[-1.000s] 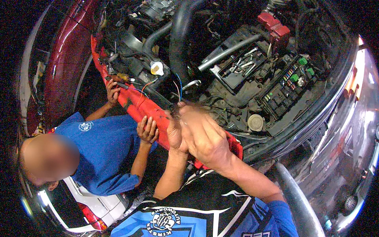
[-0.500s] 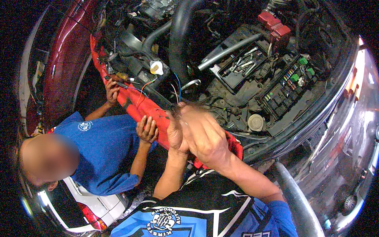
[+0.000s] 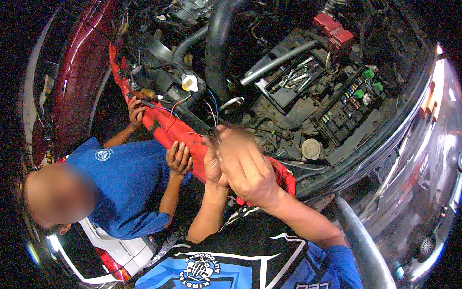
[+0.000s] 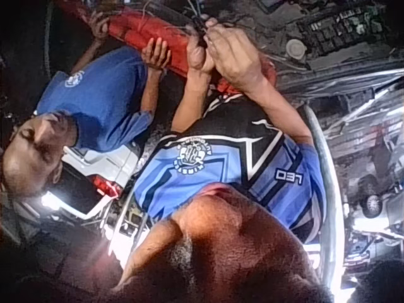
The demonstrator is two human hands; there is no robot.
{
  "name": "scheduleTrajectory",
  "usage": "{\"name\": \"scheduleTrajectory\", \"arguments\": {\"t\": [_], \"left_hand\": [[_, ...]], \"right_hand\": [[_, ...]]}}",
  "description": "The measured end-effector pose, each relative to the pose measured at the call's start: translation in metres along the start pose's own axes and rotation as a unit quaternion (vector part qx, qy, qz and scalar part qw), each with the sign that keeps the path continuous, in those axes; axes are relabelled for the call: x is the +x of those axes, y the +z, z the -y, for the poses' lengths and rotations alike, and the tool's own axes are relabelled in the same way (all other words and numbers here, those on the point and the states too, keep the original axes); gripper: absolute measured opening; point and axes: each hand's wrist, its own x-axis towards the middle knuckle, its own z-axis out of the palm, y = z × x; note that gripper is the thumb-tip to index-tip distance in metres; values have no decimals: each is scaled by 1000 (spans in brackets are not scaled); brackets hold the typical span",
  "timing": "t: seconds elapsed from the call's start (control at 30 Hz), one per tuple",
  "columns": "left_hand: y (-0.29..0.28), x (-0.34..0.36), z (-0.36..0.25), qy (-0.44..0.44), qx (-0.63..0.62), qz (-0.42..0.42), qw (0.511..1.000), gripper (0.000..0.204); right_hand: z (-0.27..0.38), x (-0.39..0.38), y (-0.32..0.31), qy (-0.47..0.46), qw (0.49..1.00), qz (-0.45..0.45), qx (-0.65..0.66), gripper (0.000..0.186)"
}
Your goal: Connecting and organizing electrical wires on a vehicle wiring harness connector within an engine bay.
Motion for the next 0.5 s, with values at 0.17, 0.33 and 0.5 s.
{"name": "scheduleTrajectory", "arguments": {"t": [0.17,0.33,0.5], "left_hand": [[2,1,2,2,-10,7,1000,46],[2,1,2,11,14,4,1000,45],[5,2,3,19,16,5,1000,46]], "right_hand": [[1,-1,-1,-7,1000,5,-13,25],[-3,-4,1,-8,1000,-10,-10,24],[-3,1,-5,-14,1000,-9,-2,20]]}}
